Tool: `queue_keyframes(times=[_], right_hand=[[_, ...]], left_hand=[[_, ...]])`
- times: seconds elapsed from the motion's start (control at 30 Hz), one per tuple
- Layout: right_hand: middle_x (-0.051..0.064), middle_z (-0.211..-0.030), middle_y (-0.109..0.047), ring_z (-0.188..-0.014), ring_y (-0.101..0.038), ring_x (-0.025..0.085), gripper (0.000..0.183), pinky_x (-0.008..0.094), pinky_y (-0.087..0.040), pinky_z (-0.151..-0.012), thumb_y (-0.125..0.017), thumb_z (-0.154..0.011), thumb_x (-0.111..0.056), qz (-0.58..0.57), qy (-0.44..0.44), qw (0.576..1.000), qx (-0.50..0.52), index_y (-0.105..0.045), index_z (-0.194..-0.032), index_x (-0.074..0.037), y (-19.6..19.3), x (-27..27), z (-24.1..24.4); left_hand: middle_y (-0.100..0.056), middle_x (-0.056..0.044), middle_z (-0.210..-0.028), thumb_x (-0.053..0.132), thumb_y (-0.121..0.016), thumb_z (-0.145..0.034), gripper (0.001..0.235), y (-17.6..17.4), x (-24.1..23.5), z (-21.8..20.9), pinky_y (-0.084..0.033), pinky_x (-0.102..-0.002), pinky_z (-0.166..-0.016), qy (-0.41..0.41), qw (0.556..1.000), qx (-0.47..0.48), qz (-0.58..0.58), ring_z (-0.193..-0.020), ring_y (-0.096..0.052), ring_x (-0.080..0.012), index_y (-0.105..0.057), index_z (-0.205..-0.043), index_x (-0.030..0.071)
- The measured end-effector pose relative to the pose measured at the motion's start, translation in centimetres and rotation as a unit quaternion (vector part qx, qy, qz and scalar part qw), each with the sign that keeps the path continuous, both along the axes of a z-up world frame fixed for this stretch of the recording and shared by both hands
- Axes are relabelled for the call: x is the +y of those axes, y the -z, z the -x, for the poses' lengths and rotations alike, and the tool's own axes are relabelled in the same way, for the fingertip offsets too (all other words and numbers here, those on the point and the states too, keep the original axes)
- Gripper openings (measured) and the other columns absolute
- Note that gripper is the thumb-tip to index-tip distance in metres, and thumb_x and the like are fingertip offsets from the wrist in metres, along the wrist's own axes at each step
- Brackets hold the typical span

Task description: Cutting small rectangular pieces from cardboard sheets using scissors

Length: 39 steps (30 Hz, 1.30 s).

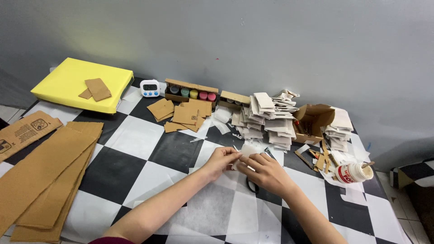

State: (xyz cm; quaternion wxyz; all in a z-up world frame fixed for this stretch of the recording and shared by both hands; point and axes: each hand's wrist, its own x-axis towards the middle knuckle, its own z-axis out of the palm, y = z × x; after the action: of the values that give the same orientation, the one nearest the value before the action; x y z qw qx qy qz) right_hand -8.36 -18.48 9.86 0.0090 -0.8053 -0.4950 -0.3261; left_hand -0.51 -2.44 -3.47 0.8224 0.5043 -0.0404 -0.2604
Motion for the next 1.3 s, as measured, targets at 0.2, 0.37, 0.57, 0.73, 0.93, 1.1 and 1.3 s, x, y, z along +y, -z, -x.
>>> queue_keyframes(times=[0.2,0.37,0.57,0.73,0.93,1.1,1.3], right_hand=[[0.011,-0.093,-0.07,-0.082,-0.066,0.029,0.017,0.036,-0.053,-0.074,-0.06,-0.093,-0.001,-0.096,0.03,0.995,-0.018,-0.072,-0.104,-0.007,5.4,-8.0,-6.6],[0.002,-0.078,-0.064,-0.072,-0.06,0.02,0.011,0.028,-0.048,-0.063,-0.068,-0.091,-0.005,-0.014,0.335,0.913,-0.235,-0.067,-0.089,-0.016,-2.3,-13.1,-11.9],[-0.013,-0.074,-0.06,-0.079,-0.061,0.007,0.017,0.018,-0.052,-0.063,-0.077,-0.076,-0.028,0.024,0.464,0.856,-0.226,-0.065,-0.086,-0.033,1.0,-17.7,-21.8],[-0.012,-0.076,-0.064,-0.08,-0.066,0.011,0.023,0.028,-0.058,-0.063,-0.082,-0.075,-0.033,0.05,0.504,0.854,-0.121,-0.067,-0.093,-0.031,1.8,-17.6,-23.7],[-0.007,-0.092,-0.066,-0.094,-0.065,0.015,0.036,0.032,-0.06,-0.069,-0.078,-0.08,-0.041,-0.04,0.478,0.877,-0.025,-0.067,-0.113,-0.029,-0.2,-13.6,-14.9],[0.012,-0.089,-0.072,-0.094,-0.07,0.033,0.036,0.047,-0.058,-0.079,-0.076,-0.081,-0.033,-0.1,0.367,0.883,0.277,-0.066,-0.109,-0.014,0.1,-6.7,-4.6],[0.004,-0.116,-0.057,-0.102,-0.068,0.03,0.048,0.042,-0.059,-0.085,-0.075,-0.082,-0.036,-0.043,0.397,0.845,0.356,-0.06,-0.126,-0.025,5.3,-7.4,-3.4]], left_hand=[[-0.076,-0.011,-0.087,0.029,-0.06,-0.102,0.029,-6.3,1.8,2.2,-0.064,-0.03,-0.068,0.014,1.0,-0.011,-0.012,-0.077,-0.074,-0.0162,-0.073,-0.094,0.004],[-0.077,-0.01,-0.082,0.022,-0.062,-0.1,0.023,-2.8,1.7,-0.1,-0.061,-0.023,-0.066,-0.056,0.972,-0.181,-0.138,-0.074,-0.071,-0.0128,-0.076,-0.091,0.007],[-0.075,-0.006,-0.074,0.019,-0.063,-0.1,0.021,-3.4,2.7,0.1,-0.057,-0.025,-0.06,-0.079,0.896,-0.351,-0.26,-0.068,-0.069,-0.0144,-0.075,-0.084,0.012],[-0.073,-0.004,-0.071,0.021,-0.064,-0.099,0.022,-4.0,3.1,-0.1,-0.056,-0.024,-0.061,-0.085,0.869,-0.391,-0.292,-0.069,-0.068,-0.0156,-0.073,-0.081,0.013],[-0.072,-0.009,-0.071,0.019,-0.062,-0.098,0.019,-3.9,3.4,-0.1,-0.056,-0.031,-0.065,-0.075,0.847,-0.419,-0.319,-0.073,-0.069,-0.0237,-0.071,-0.083,0.012],[-0.073,-0.016,-0.081,0.017,-0.063,-0.096,0.012,-2.7,2.9,-0.5,-0.057,-0.041,-0.073,-0.031,0.813,-0.47,-0.342,-0.083,-0.07,-0.0339,-0.068,-0.089,0.009],[-0.073,-0.01,-0.091,0.016,-0.073,-0.085,0.012,-4.3,4.3,-1.3,-0.056,-0.038,-0.078,0.078,0.805,-0.459,-0.368,-0.089,-0.071,-0.029,-0.07,-0.094,0.011]])
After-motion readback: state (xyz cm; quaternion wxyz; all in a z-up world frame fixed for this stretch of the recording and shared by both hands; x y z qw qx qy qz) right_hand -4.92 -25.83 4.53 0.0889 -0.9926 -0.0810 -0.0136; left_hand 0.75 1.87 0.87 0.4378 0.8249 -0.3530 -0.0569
